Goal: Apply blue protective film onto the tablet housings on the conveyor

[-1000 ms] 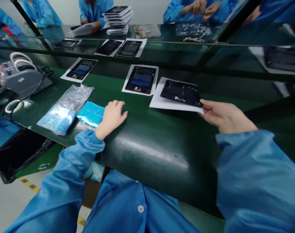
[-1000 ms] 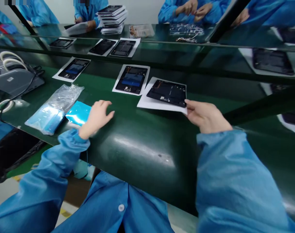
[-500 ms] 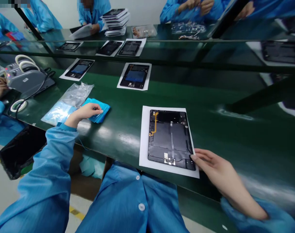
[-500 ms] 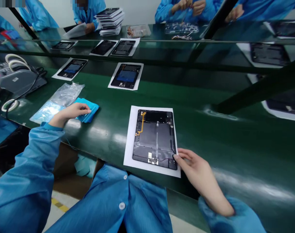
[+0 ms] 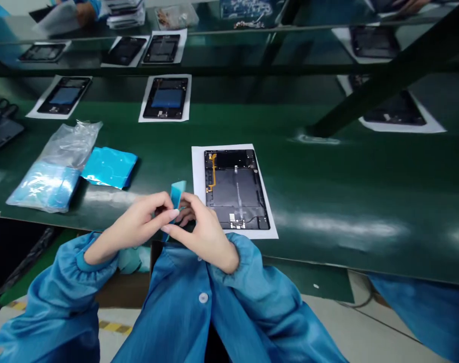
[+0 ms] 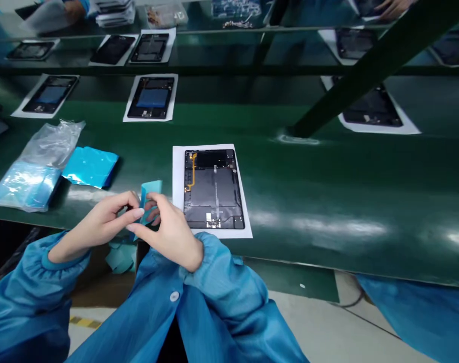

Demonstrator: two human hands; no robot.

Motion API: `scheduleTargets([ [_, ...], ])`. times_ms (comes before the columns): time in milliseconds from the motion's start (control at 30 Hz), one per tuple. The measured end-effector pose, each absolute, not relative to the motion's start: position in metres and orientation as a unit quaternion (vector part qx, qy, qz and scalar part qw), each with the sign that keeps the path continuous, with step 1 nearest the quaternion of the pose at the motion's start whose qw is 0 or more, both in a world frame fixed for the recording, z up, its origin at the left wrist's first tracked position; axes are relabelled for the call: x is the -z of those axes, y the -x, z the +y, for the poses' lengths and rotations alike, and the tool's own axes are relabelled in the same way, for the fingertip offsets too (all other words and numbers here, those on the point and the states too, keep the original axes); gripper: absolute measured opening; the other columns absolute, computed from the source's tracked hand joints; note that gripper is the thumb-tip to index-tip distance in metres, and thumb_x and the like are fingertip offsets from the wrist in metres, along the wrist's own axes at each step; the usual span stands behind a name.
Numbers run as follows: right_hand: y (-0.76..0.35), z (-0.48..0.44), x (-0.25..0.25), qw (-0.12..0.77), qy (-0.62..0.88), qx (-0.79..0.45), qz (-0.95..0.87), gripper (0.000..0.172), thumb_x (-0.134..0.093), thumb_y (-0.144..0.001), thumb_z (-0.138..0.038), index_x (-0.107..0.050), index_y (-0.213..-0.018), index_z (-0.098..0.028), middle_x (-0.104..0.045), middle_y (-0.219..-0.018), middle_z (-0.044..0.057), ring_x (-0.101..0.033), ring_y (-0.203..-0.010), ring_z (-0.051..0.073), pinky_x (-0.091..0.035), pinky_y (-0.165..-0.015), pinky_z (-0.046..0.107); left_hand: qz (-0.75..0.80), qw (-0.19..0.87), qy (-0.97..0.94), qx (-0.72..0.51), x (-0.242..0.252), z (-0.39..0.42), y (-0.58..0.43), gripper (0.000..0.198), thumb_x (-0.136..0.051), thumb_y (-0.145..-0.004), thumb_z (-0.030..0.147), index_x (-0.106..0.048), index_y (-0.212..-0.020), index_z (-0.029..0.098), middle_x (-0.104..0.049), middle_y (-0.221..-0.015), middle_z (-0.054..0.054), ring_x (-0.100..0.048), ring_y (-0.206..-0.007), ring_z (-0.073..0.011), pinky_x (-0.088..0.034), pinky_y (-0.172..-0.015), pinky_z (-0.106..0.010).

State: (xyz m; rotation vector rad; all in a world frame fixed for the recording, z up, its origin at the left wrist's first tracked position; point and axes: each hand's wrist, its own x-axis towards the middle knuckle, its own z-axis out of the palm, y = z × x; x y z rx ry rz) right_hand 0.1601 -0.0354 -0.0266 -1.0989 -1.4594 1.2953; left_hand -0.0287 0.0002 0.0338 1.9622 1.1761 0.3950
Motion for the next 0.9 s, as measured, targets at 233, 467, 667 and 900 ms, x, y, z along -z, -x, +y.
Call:
scheduleTargets([
  [233,-0.175,-0.044,0.039,0.434,0.438,-0.579,-0.534,0.038,-0.085,-0.086,-0.049,-0.075,-0.113,-0.025,-0.08,-0.093,0.002,-0.073,-0.073,0.017,-0.066,-0.073,0.036,0.425,0.453,-0.777,-0.101,-0.021,0.008,0.033,0.031,-0.055,-0.104,0.042,-0.056,-0.08,0.022,-0.06,-0.077,0.002,-0.053,-0.07,-0.0158,-0.043,-0.069,-0.031],
  [467,-0.193,-0.041,0.04,0.446,0.545,-0.433,-0.563,0.028,-0.075,-0.094,-0.048,-0.07,-0.078,-0.026,-0.074,-0.072,0.001,-0.07,-0.065,0.02,-0.063,-0.067,0.038,0.413,0.395,-0.808,-0.148,-0.024,0.018,0.039,0.028,-0.057,-0.104,0.035,-0.052,-0.079,0.023,-0.054,-0.074,0.004,-0.049,-0.067,-0.0138,-0.04,-0.065,-0.031],
  [667,-0.218,-0.074,0.032,0.515,0.663,-0.179,-0.514,0.015,-0.072,-0.098,-0.041,-0.075,-0.108,-0.031,-0.081,-0.098,0.009,-0.079,-0.086,0.033,-0.068,-0.08,0.055,0.516,0.268,-0.72,-0.379,-0.022,0.069,0.088,0.045,-0.068,-0.099,0.063,-0.051,-0.082,0.024,-0.055,-0.068,0.005,-0.052,-0.064,-0.0133,-0.042,-0.063,-0.031],
  [900,-0.107,-0.115,0.074,0.345,0.345,-0.367,-0.792,0.021,-0.054,-0.107,-0.032,-0.073,-0.103,-0.024,-0.079,-0.097,0.0,-0.078,-0.086,0.014,-0.066,-0.078,0.026,0.41,0.278,-0.751,-0.437,-0.017,0.111,0.1,0.054,-0.07,-0.095,0.071,-0.05,-0.079,0.024,-0.054,-0.06,0.005,-0.05,-0.05,-0.0088,-0.037,-0.048,-0.027],
])
